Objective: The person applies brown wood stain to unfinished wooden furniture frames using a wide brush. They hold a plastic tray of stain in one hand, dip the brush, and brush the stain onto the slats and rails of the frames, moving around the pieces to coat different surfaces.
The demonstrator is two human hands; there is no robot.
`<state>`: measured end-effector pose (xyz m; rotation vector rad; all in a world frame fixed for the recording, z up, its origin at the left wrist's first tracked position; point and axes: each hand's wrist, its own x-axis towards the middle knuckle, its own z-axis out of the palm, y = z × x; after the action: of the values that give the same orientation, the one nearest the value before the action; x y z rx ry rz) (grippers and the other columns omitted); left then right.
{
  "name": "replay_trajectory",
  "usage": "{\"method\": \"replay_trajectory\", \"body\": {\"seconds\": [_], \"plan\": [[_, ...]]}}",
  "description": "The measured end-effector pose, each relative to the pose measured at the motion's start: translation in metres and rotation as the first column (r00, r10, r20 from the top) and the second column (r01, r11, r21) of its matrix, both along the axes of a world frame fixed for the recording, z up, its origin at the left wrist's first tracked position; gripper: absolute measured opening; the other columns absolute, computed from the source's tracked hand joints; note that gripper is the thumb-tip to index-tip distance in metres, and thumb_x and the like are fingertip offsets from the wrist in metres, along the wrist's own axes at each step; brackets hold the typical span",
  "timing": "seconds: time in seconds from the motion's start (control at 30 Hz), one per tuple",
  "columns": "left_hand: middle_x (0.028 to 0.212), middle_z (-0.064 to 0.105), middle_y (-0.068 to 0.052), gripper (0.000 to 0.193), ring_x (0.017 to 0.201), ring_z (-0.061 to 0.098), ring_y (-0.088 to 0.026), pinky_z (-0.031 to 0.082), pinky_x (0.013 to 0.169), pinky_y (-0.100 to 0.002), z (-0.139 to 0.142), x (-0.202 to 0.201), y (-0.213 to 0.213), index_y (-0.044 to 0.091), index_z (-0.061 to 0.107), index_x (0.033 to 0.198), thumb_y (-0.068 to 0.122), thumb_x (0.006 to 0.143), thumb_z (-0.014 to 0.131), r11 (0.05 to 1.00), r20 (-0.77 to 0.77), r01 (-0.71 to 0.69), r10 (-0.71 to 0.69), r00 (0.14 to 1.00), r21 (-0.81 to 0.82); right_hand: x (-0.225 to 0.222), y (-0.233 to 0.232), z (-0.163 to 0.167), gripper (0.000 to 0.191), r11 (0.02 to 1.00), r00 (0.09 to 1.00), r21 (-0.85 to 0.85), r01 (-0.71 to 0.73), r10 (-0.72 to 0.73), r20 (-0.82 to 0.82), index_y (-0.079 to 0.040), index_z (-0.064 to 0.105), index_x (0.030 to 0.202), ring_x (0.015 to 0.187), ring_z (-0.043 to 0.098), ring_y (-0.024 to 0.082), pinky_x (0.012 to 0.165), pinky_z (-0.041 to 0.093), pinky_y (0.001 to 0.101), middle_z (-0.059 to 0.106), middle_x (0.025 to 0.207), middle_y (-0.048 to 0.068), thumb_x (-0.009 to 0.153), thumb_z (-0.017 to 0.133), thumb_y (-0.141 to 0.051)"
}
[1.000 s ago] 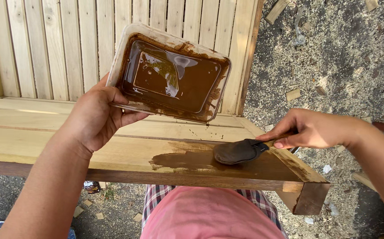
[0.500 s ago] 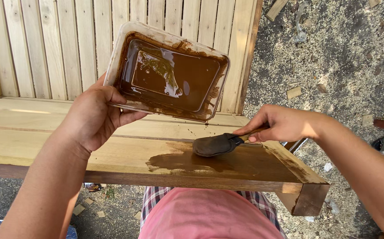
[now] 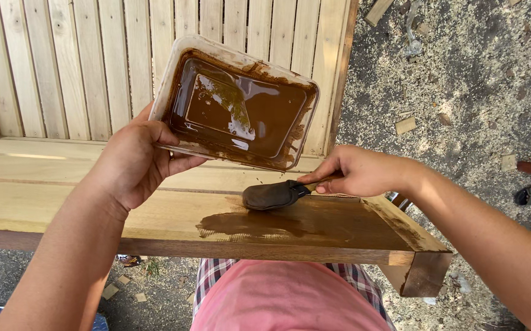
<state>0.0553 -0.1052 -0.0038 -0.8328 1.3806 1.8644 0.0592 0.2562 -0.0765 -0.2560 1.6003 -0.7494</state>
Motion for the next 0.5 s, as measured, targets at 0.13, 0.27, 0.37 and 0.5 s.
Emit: {"method": "replay_trajectory", "body": {"seconds": [0.13,0.27,0.37,0.5], "plan": [[0.131,0.065,-0.017,0.071,0.106,0.072,-0.028,0.066,0.086,-0.037,-0.001,0.002,-0.001,0.013,0.036,0.155,-0.003,0.085,0.032,1.000,0.006,-0.008,0.008,1.000,0.004,-0.016,0.076,0.021,0.030,0.945,0.986,0.291,-0.149,0.122,0.110,-0.018,0.079,0.122,0.065,0.050,0.024,0.064,0.048,0.0431,0.072,0.084,0.029,0.092,0.076,-0.018],[0.131,0.064,-0.017,0.072,0.105,0.072,-0.028,0.065,0.085,-0.037,-0.001,0.004,-0.002,0.013,0.037,0.156,-0.003,0.086,0.032,1.000,0.008,-0.028,0.028,1.000,0.013,-0.020,0.069,0.030,0.034,0.961,0.997,0.275,-0.015,-0.008,0.082,-0.021,0.085,0.114,0.064,0.072,0.009,0.067,0.059,0.0297,0.086,0.083,0.001,0.080,0.080,-0.022],[0.132,0.065,-0.014,0.074,0.105,0.072,-0.026,0.065,0.085,-0.037,-0.001,0.005,-0.001,0.015,0.039,0.155,-0.003,0.084,0.032,1.000,-0.004,-0.009,0.009,1.000,0.008,-0.015,0.011,-0.002,0.037,0.957,0.982,0.218,-0.189,0.183,0.047,-0.027,0.079,0.127,0.061,0.045,0.017,0.059,0.039,0.0368,0.075,0.077,0.008,0.090,0.076,-0.027],[0.132,0.065,-0.014,0.073,0.106,0.072,-0.025,0.064,0.085,-0.037,-0.001,0.003,-0.002,0.016,0.040,0.155,-0.003,0.084,0.033,1.000,-0.008,-0.006,0.006,1.000,-0.008,-0.012,-0.010,-0.034,0.037,0.999,0.998,-0.046,-0.009,0.011,0.057,-0.017,0.078,0.123,0.064,0.050,0.009,0.060,0.045,0.0310,0.077,0.080,0.000,0.087,0.076,-0.022]]}}
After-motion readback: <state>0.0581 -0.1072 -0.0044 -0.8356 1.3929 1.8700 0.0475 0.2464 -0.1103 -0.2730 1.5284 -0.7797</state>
